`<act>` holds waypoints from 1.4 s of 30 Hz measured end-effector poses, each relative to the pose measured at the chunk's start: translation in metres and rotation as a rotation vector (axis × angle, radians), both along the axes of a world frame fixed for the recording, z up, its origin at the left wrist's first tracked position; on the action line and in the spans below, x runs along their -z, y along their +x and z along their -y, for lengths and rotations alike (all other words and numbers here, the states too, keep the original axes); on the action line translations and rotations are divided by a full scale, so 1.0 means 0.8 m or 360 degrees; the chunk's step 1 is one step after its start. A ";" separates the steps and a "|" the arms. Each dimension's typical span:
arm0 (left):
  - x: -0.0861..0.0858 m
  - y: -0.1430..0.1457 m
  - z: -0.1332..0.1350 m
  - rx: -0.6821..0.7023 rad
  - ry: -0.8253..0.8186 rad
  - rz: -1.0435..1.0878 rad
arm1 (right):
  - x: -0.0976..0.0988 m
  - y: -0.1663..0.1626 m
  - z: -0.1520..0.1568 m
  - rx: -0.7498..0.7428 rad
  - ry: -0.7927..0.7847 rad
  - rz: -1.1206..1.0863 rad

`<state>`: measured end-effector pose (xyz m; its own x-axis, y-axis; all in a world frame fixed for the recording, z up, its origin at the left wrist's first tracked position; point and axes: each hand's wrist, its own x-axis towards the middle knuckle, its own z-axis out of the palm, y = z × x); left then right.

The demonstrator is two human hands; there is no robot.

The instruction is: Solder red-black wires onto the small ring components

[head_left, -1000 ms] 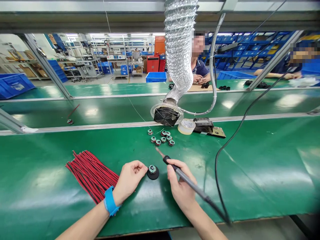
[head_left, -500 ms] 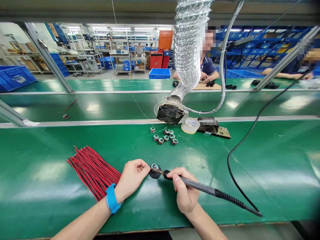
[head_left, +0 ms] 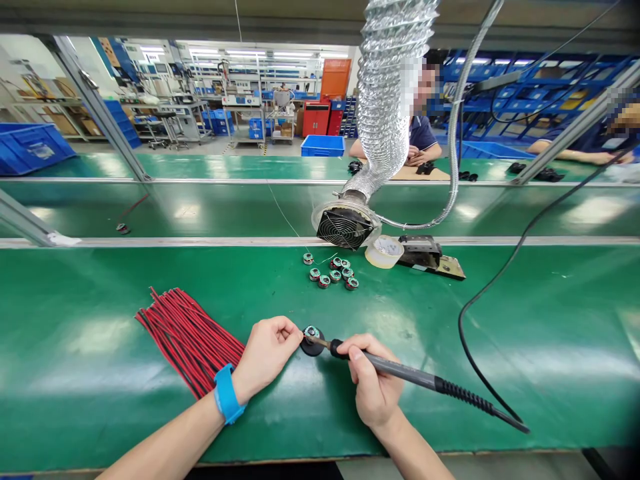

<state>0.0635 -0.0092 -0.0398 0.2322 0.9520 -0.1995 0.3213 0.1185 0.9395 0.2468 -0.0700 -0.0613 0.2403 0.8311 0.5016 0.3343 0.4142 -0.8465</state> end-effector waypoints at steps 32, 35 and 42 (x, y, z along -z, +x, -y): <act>-0.001 -0.014 -0.022 0.0377 -0.0031 0.0003 | 0.001 -0.015 -0.030 -0.0460 -0.0138 0.0297; 0.001 -0.014 -0.022 0.0377 -0.0042 0.0019 | -0.002 -0.015 -0.030 -0.0436 -0.0094 0.0294; -0.005 -0.012 -0.023 0.0369 -0.0106 0.0000 | -0.012 -0.013 -0.018 0.0010 0.0175 0.0180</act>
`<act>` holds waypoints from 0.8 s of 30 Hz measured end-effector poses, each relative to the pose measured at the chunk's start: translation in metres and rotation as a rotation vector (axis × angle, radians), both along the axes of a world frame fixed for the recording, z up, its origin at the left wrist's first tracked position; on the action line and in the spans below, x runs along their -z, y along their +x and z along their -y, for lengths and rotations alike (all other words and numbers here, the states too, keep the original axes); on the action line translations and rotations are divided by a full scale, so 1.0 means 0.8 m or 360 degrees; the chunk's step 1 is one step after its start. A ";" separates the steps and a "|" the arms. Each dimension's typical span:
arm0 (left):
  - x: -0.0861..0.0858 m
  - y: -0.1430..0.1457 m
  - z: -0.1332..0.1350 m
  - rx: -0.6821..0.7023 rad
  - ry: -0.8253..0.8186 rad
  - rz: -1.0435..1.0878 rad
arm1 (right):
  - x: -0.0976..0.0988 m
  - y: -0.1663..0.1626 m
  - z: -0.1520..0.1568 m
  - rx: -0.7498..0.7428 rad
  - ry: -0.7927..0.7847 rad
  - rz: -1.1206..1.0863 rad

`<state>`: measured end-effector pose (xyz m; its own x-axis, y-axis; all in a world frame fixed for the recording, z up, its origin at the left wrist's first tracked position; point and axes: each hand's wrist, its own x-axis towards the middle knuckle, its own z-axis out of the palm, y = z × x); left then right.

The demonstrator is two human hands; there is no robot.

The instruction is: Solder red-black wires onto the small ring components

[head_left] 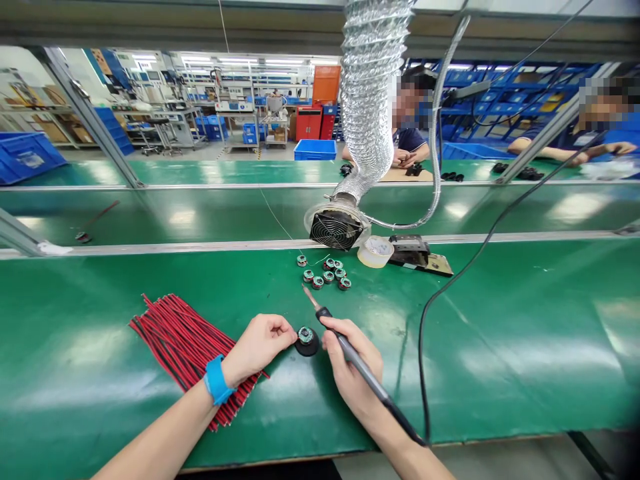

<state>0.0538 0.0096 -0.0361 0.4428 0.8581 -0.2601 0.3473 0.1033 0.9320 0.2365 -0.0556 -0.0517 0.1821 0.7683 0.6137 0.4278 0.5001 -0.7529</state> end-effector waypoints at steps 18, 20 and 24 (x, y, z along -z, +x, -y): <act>-0.004 0.002 0.000 -0.0028 -0.0017 -0.0048 | -0.001 0.005 0.007 0.0141 -0.0036 -0.0045; -0.004 0.002 0.000 -0.0026 -0.0007 -0.0051 | 0.000 0.005 0.006 0.0132 -0.0044 -0.0066; -0.005 0.002 0.001 -0.0034 -0.0009 -0.0055 | 0.007 0.005 0.008 0.0119 -0.0095 -0.0125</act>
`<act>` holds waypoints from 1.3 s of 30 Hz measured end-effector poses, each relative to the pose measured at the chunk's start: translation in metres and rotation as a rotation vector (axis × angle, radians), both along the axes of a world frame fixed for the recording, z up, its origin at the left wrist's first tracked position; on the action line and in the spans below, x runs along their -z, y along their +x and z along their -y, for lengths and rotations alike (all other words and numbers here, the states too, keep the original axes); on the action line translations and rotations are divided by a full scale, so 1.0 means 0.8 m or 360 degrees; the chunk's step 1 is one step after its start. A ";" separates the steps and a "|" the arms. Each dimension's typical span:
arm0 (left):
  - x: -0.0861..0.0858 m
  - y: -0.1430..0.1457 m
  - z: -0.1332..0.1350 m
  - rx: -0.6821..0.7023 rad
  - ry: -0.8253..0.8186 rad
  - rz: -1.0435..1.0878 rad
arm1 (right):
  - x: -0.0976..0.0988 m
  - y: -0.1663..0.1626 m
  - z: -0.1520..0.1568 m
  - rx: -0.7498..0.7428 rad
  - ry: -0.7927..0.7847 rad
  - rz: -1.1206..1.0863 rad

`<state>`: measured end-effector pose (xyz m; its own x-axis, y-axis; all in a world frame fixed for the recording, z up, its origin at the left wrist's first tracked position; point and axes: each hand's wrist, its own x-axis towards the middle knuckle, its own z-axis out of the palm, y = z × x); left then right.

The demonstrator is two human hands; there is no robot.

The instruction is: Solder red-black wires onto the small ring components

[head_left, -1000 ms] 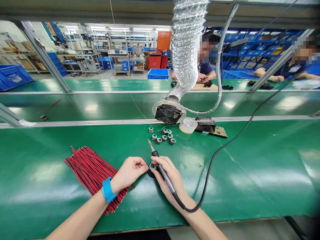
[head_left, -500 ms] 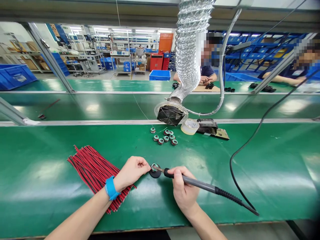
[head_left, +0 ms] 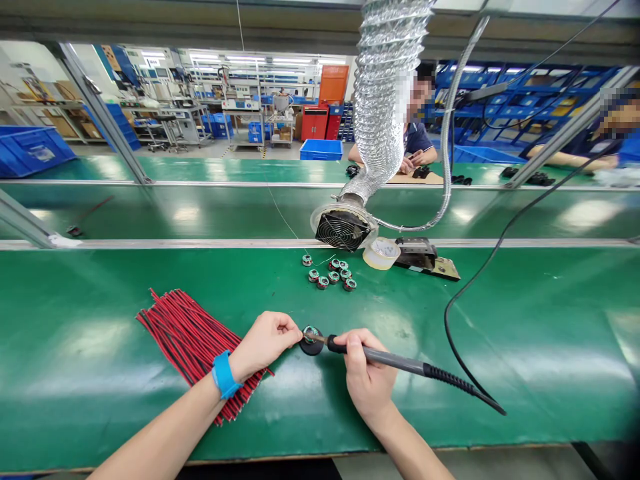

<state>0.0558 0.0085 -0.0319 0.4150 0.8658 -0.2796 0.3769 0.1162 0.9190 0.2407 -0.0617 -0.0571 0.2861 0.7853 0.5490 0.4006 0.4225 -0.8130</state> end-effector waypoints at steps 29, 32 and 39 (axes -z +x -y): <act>-0.024 0.002 0.021 0.0220 0.1147 -0.0688 | 0.009 -0.013 -0.020 -0.0333 -0.0114 0.0037; -0.025 0.014 0.025 0.0462 0.1350 -0.0959 | 0.015 -0.012 -0.019 -0.0220 -0.0080 0.0058; 0.000 0.012 -0.006 0.0467 0.1100 -0.0631 | 0.035 -0.007 -0.024 -0.0222 -0.0105 0.0096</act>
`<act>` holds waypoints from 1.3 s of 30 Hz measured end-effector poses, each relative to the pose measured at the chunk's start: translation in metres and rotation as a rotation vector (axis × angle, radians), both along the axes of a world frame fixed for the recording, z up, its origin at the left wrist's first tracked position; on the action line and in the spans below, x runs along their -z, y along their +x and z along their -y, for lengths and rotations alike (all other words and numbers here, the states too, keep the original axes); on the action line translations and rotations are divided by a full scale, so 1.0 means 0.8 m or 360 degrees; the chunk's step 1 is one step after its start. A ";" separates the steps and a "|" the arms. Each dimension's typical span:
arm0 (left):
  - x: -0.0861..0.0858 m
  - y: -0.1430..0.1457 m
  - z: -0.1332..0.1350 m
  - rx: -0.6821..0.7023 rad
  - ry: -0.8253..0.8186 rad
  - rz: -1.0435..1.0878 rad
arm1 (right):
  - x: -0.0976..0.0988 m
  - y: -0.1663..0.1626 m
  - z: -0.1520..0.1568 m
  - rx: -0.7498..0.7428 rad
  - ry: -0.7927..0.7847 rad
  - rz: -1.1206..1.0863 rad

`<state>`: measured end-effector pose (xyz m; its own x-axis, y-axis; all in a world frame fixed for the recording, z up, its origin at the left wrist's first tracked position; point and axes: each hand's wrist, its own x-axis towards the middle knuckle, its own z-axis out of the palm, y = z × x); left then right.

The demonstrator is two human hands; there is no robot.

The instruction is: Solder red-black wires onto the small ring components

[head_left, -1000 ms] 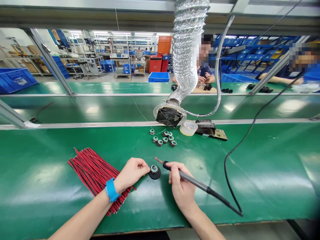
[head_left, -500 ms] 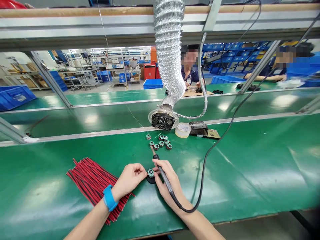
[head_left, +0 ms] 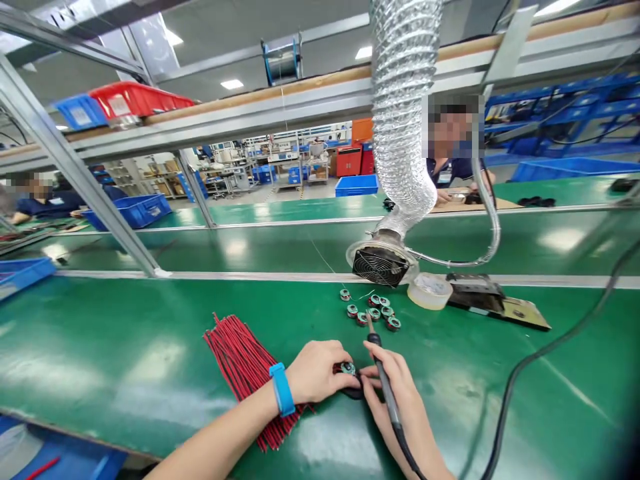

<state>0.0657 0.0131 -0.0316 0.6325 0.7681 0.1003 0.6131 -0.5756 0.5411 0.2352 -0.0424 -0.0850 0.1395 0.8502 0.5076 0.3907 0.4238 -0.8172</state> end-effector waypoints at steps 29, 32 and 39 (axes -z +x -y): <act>0.000 -0.050 -0.257 -0.0248 0.0590 -0.0184 | -0.018 -0.014 0.003 0.0390 0.0062 -0.0052; 0.008 -0.004 -0.232 0.0108 0.0476 -0.0134 | -0.017 -0.011 0.001 0.0343 0.0092 -0.0008; 0.011 0.022 -0.217 0.0164 0.0384 -0.0111 | -0.029 -0.008 -0.001 0.0320 0.0174 0.0062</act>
<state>0.0833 0.1870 -0.0407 0.7178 0.6586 0.2260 0.5759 -0.7439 0.3390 0.2291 -0.0416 -0.0622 0.2790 0.7469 0.6036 0.5066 0.4195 -0.7533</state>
